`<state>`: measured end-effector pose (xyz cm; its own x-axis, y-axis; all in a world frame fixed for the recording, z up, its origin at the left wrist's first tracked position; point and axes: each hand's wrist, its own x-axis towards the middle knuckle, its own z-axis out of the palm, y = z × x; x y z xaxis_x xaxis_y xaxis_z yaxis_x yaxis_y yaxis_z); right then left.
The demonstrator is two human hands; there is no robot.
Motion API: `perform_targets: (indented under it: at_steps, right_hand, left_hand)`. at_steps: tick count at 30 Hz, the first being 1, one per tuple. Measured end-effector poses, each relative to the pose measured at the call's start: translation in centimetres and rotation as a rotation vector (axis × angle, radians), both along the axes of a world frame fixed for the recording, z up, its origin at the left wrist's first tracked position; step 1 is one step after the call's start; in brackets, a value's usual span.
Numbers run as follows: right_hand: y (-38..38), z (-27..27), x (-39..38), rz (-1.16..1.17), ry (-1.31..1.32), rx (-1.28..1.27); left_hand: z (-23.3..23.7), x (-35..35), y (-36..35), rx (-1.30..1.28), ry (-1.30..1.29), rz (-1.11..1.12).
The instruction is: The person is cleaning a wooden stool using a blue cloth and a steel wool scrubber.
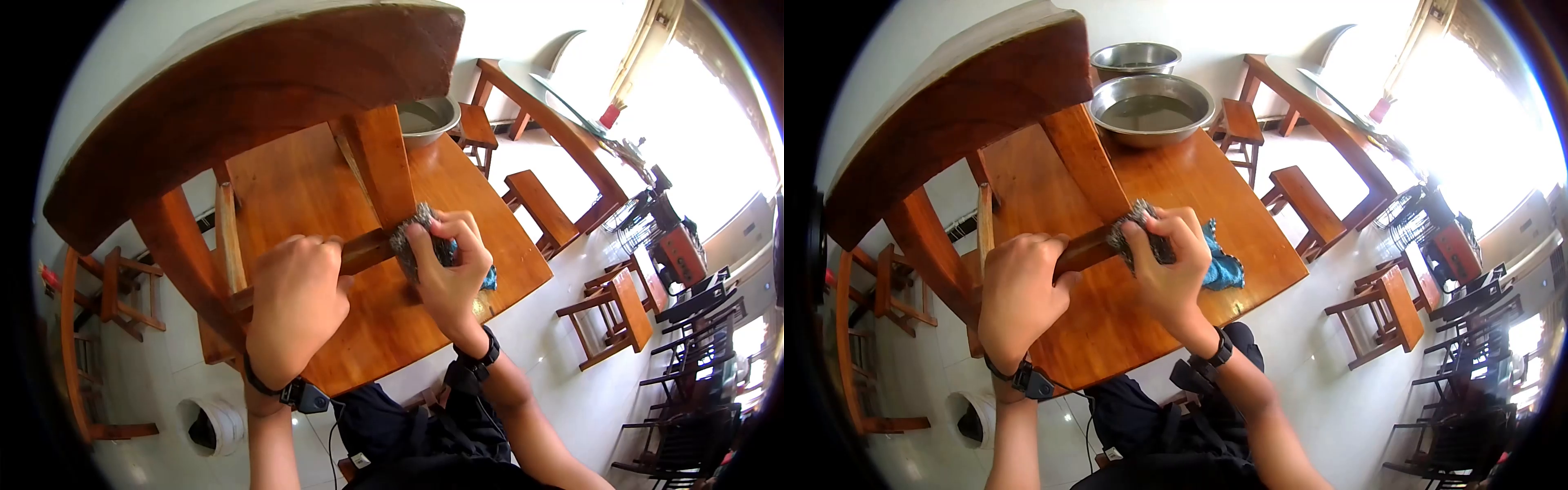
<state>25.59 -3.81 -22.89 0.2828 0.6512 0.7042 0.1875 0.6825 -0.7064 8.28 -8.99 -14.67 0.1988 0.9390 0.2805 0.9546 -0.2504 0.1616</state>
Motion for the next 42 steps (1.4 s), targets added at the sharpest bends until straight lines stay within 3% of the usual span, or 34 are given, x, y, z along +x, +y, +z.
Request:
perform_targets:
  at_steps: [4,6,7,11,15,17,23,27,29,32,36,40,42]
  right_hand:
    - [-0.3,-3.2,1.4,-0.007,-0.029,-0.029]
    - [-0.8,-2.1,1.7,-0.007,-0.099,-0.120]
    - [-0.9,-0.5,1.1,0.073,0.020,-0.137]
    - [0.4,2.7,0.5,0.090,-0.019,-0.074]
    - [-0.3,-1.0,1.6,0.142,0.069,-0.120]
    - [-0.4,-3.9,2.6,0.031,-0.065,-0.196]
    - [0.1,3.7,0.8,-0.005,-0.158,-0.029]
    - [0.5,-1.6,2.1,0.066,-0.080,-0.062]
    - [0.1,-4.6,2.6,-0.039,-0.118,-0.065]
    - [-0.2,-0.7,0.5,-0.208,-0.190,0.074]
    - [0.8,2.6,0.2,-0.190,-0.235,0.099]
    - [0.2,-3.5,2.6,0.015,-0.139,-0.016]
    - [1.0,-7.1,3.3,0.007,-0.050,-0.053]
  left_hand:
    - [0.1,-0.2,0.0,-0.005,-0.025,-0.022]
    - [0.0,-0.1,-0.1,-0.015,-0.015,-0.013]
    - [0.0,-0.2,-0.1,-0.003,-0.011,-0.018]
    - [0.2,-0.4,0.1,-0.018,-0.020,-0.037]
    - [-0.1,-0.4,0.3,-0.050,-0.039,-0.029]
    - [-0.2,-0.3,0.3,-0.027,0.000,-0.014]
    - [0.4,-0.9,0.5,-0.062,0.012,-0.077]
    - [0.3,-0.9,0.5,-0.055,-0.039,-0.075]
    - [-0.1,-0.9,0.6,-0.001,0.010,-0.066]
    - [0.1,-0.7,0.7,0.001,0.010,-0.071]
    - [0.0,-1.0,0.8,-0.006,0.026,-0.074]
    - [0.3,-0.9,0.2,-0.046,0.025,-0.023]
    - [0.8,-0.3,0.2,-0.092,0.031,-0.030]
